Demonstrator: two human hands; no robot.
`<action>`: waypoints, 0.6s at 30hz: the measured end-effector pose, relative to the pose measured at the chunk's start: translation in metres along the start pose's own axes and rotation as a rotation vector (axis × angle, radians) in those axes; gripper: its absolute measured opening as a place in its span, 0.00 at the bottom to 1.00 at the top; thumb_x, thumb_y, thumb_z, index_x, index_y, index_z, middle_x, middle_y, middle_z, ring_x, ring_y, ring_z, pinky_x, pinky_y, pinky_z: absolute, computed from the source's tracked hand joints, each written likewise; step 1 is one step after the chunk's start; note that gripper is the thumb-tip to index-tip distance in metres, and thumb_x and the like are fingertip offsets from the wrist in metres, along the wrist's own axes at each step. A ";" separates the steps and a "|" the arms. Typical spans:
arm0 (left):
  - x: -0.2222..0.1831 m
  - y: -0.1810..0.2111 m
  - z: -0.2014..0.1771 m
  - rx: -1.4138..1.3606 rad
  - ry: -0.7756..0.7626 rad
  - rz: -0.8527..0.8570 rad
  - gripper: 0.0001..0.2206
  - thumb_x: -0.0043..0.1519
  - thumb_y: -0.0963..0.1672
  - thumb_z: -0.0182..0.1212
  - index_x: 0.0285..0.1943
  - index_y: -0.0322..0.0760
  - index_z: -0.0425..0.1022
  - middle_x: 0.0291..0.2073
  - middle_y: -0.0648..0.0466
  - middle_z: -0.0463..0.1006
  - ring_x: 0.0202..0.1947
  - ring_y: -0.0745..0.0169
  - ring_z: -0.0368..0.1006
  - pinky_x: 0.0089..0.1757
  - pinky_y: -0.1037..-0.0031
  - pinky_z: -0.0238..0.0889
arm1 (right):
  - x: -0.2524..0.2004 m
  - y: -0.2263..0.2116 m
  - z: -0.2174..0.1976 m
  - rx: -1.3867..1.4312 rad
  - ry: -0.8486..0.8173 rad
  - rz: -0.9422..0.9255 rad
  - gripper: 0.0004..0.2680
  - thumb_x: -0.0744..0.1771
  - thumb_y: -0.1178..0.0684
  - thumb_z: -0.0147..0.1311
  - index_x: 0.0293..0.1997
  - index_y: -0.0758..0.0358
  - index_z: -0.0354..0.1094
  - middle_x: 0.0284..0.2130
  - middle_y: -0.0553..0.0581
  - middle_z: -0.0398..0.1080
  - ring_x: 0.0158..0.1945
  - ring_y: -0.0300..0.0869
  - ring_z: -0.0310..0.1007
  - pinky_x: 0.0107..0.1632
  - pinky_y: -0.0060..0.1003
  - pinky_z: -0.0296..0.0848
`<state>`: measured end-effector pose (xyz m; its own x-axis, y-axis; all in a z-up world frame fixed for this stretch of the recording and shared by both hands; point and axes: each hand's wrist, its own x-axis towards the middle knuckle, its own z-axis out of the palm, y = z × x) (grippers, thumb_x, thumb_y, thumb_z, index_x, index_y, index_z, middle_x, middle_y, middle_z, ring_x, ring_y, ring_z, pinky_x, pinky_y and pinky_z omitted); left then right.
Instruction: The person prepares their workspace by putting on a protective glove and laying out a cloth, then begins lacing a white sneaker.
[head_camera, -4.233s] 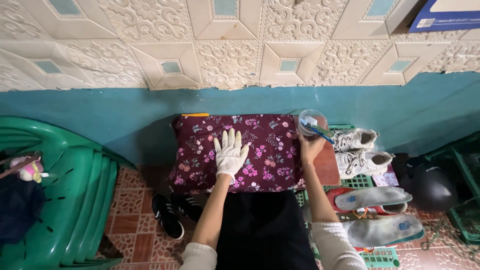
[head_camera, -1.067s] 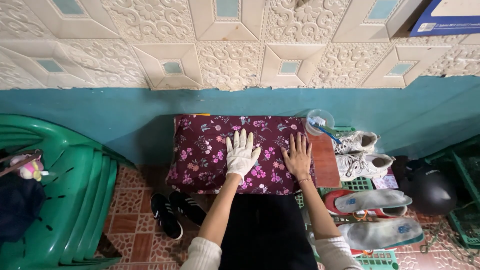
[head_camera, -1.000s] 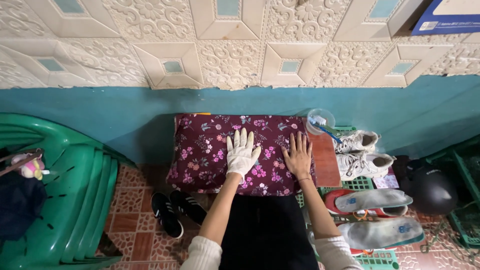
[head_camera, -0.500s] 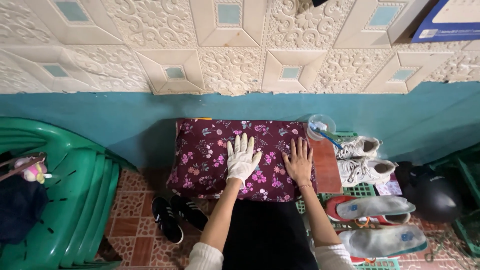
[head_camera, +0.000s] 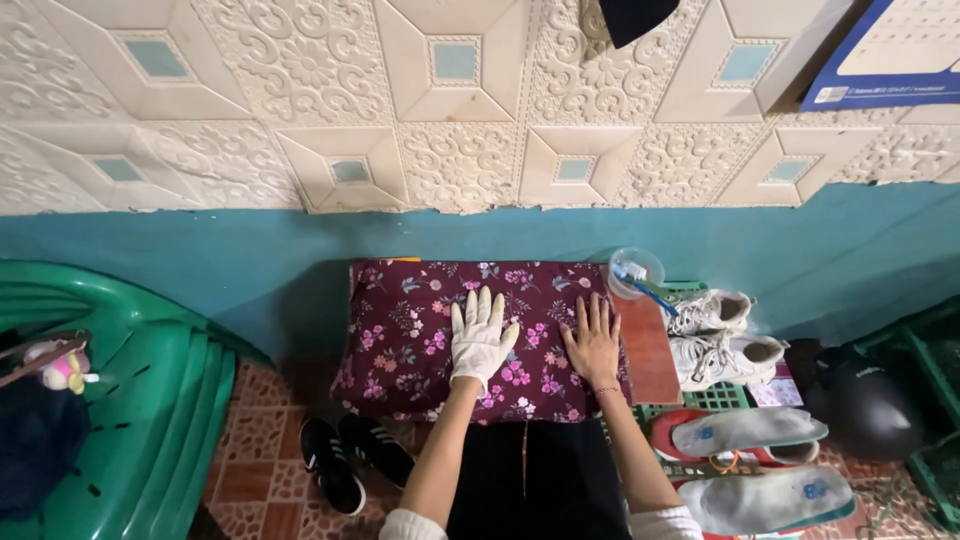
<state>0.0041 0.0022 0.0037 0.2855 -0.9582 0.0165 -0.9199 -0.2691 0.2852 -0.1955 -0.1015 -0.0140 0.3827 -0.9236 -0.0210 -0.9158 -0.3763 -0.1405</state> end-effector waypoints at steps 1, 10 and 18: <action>0.001 0.000 -0.001 -0.001 0.002 -0.001 0.33 0.68 0.59 0.34 0.81 0.47 0.47 0.79 0.47 0.46 0.79 0.47 0.36 0.70 0.44 0.24 | 0.002 0.001 0.000 -0.001 0.001 -0.001 0.26 0.71 0.30 0.28 0.78 0.47 0.43 0.77 0.56 0.39 0.80 0.51 0.33 0.77 0.55 0.29; 0.000 0.000 -0.001 0.003 0.009 -0.003 0.33 0.68 0.59 0.35 0.81 0.47 0.48 0.79 0.47 0.46 0.79 0.47 0.37 0.70 0.44 0.24 | 0.004 0.004 0.009 -0.001 0.021 -0.007 0.26 0.71 0.29 0.27 0.78 0.47 0.42 0.78 0.56 0.39 0.80 0.50 0.32 0.77 0.56 0.28; 0.000 -0.006 0.007 0.008 0.036 -0.005 0.33 0.68 0.59 0.36 0.80 0.47 0.49 0.79 0.48 0.47 0.79 0.47 0.38 0.70 0.44 0.26 | 0.006 0.003 0.016 -0.037 0.026 -0.019 0.27 0.71 0.29 0.25 0.79 0.48 0.42 0.77 0.57 0.40 0.80 0.50 0.32 0.77 0.55 0.28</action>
<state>0.0076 0.0026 -0.0048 0.2992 -0.9529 0.0498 -0.9205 -0.2745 0.2779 -0.1939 -0.1065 -0.0301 0.3973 -0.9177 0.0075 -0.9124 -0.3959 -0.1042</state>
